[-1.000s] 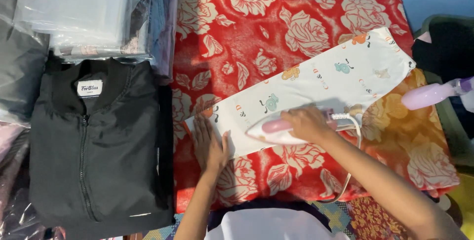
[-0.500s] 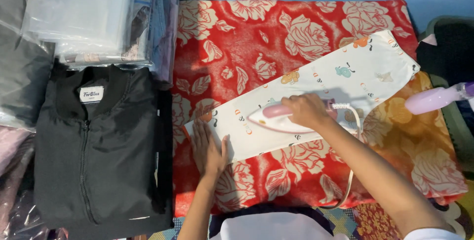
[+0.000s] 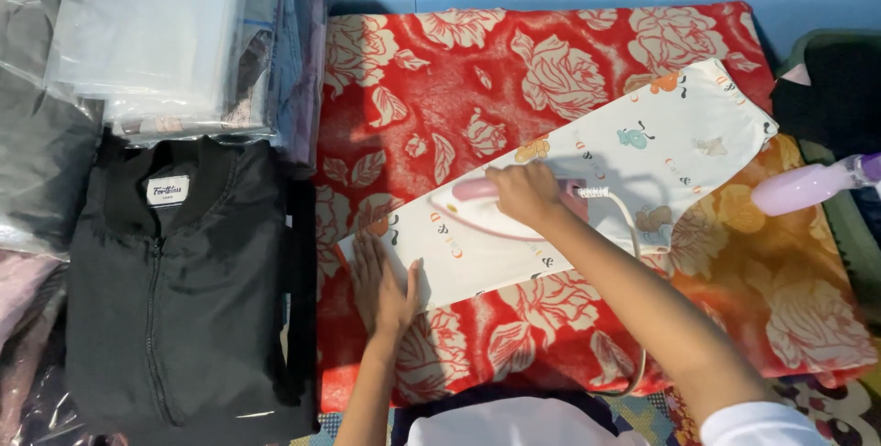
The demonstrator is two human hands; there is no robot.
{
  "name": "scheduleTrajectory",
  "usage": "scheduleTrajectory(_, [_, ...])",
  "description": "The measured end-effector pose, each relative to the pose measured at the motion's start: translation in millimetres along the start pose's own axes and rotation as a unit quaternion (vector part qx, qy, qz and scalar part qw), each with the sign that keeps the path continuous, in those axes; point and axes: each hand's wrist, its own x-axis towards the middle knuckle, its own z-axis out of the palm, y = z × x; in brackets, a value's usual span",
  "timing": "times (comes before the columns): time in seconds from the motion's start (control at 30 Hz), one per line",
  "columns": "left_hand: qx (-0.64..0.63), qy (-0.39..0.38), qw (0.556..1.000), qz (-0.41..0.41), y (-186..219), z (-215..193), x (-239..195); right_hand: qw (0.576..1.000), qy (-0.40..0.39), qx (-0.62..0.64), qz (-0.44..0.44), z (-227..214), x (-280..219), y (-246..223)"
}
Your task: The person is ironing a white printed garment and then folding it.
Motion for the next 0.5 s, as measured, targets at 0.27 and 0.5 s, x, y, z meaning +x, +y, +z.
scheduleTrajectory(0.27, [-0.002, 0.018, 1.000, 0.003, -0.4, 0.7, -0.7, 0.997, -0.048, 0.029, -0.053, -57.9, -5.7, -46.6])
scheduleTrajectory(0.5, [-0.281, -0.020, 0.955, -0.092, 45.9, -125.5, -11.7, 0.993, -0.001, 0.053, 0.103, 8.3, 43.6, -14.6])
